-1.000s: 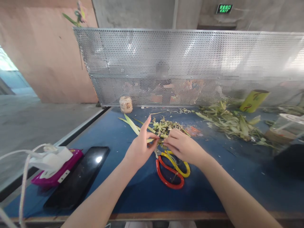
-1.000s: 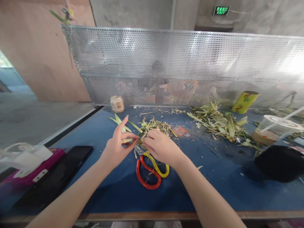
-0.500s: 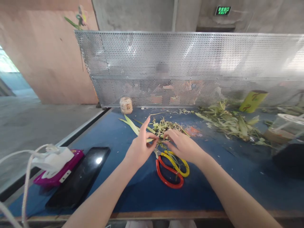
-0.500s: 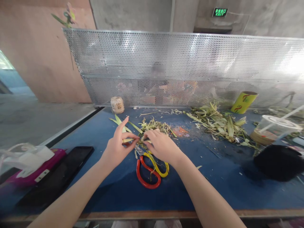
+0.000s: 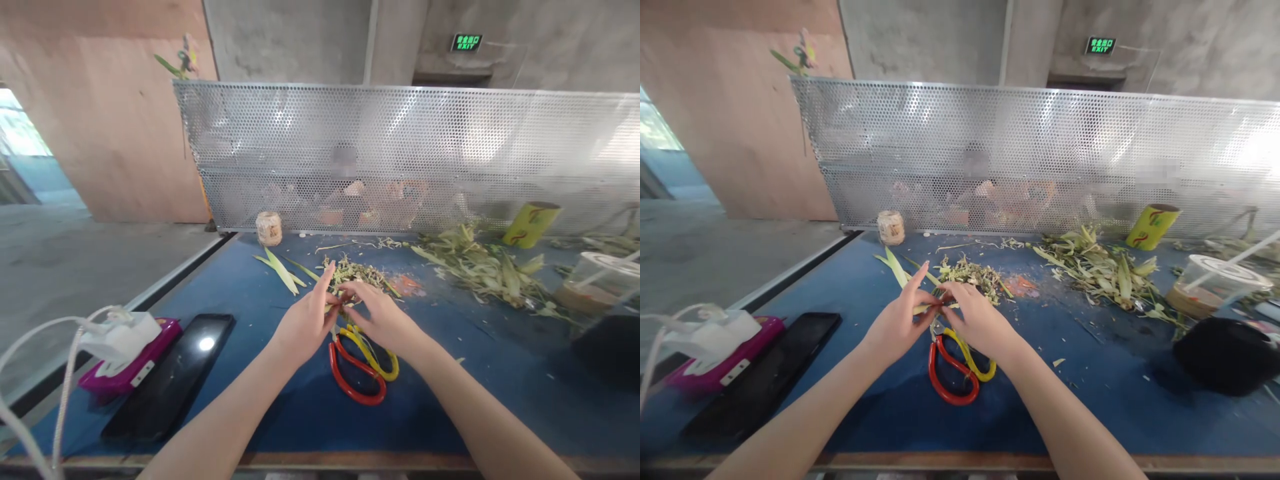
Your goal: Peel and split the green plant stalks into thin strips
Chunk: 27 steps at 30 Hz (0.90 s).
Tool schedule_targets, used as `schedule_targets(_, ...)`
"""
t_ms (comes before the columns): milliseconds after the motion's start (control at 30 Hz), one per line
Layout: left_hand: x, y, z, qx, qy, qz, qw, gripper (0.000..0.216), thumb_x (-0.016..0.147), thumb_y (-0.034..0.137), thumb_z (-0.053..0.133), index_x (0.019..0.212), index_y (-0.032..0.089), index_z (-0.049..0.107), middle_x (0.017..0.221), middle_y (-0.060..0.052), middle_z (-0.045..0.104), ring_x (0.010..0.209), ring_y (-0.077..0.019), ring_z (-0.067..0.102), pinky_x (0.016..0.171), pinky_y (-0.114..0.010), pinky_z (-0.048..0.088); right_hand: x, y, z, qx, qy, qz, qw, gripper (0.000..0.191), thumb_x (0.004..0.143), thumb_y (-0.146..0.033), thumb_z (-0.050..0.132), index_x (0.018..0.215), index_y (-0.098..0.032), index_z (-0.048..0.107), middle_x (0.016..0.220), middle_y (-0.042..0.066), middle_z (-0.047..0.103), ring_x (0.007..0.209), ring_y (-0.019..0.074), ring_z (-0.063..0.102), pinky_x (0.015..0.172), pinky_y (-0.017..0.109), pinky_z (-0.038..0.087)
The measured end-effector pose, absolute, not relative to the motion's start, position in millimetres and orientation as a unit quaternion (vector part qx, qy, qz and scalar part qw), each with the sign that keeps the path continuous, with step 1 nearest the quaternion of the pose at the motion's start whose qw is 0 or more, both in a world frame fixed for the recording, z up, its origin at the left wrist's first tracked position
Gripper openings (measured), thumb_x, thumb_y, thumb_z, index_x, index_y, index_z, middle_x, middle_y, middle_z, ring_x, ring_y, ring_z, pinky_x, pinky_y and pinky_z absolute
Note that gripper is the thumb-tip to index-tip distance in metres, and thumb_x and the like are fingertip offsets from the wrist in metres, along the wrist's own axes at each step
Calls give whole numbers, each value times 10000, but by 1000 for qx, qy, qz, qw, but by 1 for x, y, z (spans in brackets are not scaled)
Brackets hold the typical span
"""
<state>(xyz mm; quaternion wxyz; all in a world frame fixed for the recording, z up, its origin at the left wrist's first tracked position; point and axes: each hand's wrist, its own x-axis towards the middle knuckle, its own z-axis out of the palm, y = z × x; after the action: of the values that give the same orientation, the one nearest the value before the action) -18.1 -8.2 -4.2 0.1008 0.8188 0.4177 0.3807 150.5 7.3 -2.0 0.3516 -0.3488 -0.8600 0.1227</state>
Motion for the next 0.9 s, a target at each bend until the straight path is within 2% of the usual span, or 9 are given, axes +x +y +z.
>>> schedule_targets(200,-18,-13,-6,833,404,373,55,666,808,164,417,1346,203,26,908,-46,641,871,-160,601,746,-294,487,152,10,-1,-356,-864,104,340,205,802,-124,433,966,-199,531,904,49,599,874,160,549,767,304,450)
schedule_targets(433,-22,-28,6,855,411,315,-26,616,823,173,374,1341,162,42,953,-85,635,885,-175,602,706,-295,504,142,-6,0,-343,-850,126,378,313,755,-40,382,965,-216,533,916,28,614,827,134,579,741,261,460)
schedule_targets(600,-22,-43,7,861,417,273,-101,625,818,118,334,1346,138,-1,1055,-121,603,969,-197,568,698,-289,505,133,-23,4,-372,-850,118,353,417,688,8,351,1013,-197,512,956,54,598,855,149,577,736,270,468)
schedule_targets(700,-19,-50,6,857,416,273,-133,631,824,111,312,1344,126,-43,1076,-124,597,979,-198,562,674,-274,508,133,-35,4,-380,-856,95,338,388,680,11,326,958,-179,520,902,68,597,838,162,577,723,282,473)
schedule_targets(900,-11,-46,8,887,392,219,-108,550,825,95,265,1348,121,99,1016,-146,619,910,-208,595,659,-274,501,138,-38,-3,-408,-835,85,359,378,697,-1,309,985,-171,486,873,84,599,788,171,587,670,289,478)
